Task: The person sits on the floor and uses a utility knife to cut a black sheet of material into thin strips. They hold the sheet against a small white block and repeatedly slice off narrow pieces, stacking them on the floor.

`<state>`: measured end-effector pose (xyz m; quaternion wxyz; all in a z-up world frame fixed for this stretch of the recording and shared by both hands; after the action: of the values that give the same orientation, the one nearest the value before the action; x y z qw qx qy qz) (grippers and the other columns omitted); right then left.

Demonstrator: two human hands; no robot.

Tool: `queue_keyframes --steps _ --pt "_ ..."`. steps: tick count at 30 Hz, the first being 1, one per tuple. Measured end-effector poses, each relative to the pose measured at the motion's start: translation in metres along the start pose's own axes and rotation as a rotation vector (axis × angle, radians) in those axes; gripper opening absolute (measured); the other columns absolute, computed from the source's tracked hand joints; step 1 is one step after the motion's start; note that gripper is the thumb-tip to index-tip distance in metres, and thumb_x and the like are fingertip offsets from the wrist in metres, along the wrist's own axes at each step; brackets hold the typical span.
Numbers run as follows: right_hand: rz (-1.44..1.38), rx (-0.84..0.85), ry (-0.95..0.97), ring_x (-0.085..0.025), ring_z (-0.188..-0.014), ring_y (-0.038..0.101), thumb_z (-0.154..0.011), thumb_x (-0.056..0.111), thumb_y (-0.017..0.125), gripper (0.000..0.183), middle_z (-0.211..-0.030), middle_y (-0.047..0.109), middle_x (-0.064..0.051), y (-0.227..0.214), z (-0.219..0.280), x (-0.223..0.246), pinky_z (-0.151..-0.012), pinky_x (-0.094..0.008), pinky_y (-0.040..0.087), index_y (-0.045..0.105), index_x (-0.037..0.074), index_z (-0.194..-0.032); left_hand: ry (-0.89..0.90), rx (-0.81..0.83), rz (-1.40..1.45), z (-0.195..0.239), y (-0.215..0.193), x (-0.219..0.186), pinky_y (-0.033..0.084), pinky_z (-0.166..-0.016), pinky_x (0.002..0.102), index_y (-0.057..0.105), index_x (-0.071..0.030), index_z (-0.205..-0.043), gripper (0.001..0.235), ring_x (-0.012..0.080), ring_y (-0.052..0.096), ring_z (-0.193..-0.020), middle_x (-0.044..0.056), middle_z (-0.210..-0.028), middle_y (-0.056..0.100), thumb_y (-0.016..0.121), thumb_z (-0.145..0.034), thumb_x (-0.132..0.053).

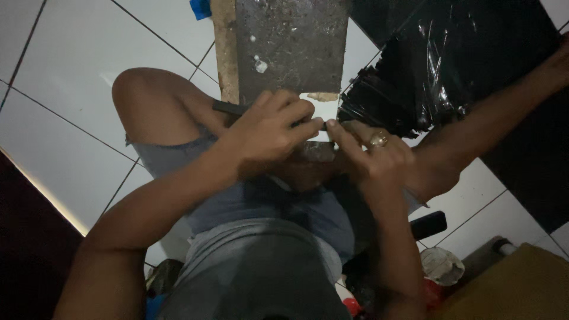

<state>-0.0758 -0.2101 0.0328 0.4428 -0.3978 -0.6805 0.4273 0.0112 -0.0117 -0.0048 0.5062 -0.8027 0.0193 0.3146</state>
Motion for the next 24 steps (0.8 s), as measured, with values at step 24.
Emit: queue_keyframes --steps 24 --pt "-1.088 -0.229 0.955 -0.006 -0.084 0.056 -0.108 0.021 0.061 0.017 -0.091 0.063 0.001 0.078 0.003 -0.010 -0.076 -0.025 0.049 0.061 0.007 -0.098 -0.153 0.028 0.159 -0.001 -0.009 0.001 0.047 -0.085 0.037 0.071 -0.009 -0.121 0.034 0.0231 0.060 -0.100 0.008 -0.107 0.060 0.071 -0.087 -0.006"
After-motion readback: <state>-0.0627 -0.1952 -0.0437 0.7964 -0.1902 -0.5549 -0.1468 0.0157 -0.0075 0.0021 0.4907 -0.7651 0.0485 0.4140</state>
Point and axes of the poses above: each hand's wrist, its own z-axis away from the middle knuckle, its own y-axis out of the palm, x = y × z, the point moved 2 cm from there along -z, towards the middle knuckle
